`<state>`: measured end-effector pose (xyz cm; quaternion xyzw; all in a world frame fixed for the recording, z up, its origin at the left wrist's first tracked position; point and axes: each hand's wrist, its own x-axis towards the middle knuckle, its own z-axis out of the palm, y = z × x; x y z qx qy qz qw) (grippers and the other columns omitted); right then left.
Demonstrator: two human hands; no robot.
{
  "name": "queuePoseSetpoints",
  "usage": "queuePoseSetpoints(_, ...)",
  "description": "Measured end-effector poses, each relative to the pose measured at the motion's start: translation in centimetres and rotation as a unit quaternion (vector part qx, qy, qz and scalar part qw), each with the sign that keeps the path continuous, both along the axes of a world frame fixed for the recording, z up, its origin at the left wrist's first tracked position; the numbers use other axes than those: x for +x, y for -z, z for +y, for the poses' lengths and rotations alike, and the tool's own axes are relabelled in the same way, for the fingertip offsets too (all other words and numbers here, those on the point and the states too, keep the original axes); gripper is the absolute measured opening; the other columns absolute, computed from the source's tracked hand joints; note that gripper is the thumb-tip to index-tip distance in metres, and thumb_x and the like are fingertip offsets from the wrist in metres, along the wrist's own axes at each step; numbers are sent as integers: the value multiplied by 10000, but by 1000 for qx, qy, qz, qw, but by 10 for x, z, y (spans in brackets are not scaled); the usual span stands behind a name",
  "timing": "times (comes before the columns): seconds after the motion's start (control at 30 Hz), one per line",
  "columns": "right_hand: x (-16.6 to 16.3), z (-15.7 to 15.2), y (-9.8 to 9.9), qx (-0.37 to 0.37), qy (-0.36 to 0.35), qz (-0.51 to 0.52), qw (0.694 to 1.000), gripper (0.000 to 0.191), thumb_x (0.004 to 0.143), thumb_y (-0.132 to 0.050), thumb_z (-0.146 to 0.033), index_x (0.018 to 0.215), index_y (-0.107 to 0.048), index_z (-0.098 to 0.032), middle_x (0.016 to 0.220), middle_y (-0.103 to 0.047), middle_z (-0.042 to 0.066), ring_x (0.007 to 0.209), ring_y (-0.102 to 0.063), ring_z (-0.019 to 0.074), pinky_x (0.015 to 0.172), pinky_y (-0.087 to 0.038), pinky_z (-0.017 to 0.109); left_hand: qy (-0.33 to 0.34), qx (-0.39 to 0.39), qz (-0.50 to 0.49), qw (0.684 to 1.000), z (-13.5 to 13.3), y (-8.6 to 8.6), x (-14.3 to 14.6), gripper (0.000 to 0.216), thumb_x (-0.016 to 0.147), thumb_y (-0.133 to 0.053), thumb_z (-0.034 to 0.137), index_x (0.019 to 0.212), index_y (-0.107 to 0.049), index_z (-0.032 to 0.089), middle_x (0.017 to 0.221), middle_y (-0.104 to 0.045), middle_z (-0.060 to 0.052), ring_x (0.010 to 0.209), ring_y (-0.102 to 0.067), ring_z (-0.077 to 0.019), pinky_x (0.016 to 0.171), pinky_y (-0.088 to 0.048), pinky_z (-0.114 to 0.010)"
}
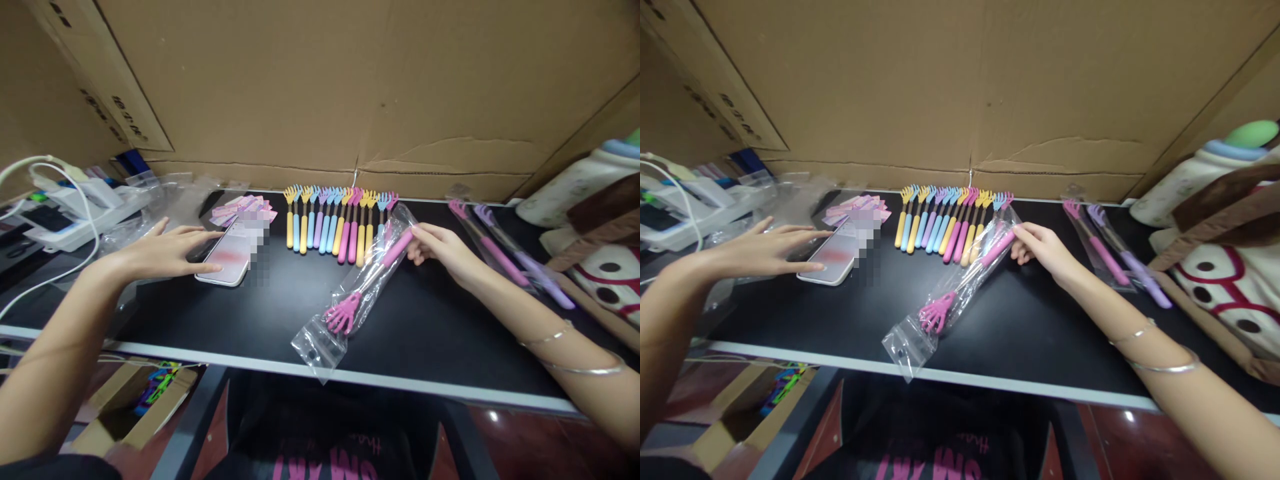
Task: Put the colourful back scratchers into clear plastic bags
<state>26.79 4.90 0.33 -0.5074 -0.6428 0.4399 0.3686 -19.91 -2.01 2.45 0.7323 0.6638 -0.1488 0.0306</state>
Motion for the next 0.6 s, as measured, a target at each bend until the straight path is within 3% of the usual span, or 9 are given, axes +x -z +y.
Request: queuePoseSetpoints(0.6, 0, 0, 0, 7, -5, -7, 1000, 457, 714, -644, -634, 727, -575, -183, 561, -611, 8, 475, -549, 103, 455, -453, 217, -13, 0, -8, 1000, -1, -7, 6, 749, 807, -295, 691, 1443, -299, 296, 1486, -371, -30, 1402, -259, -272, 1119, -2, -596)
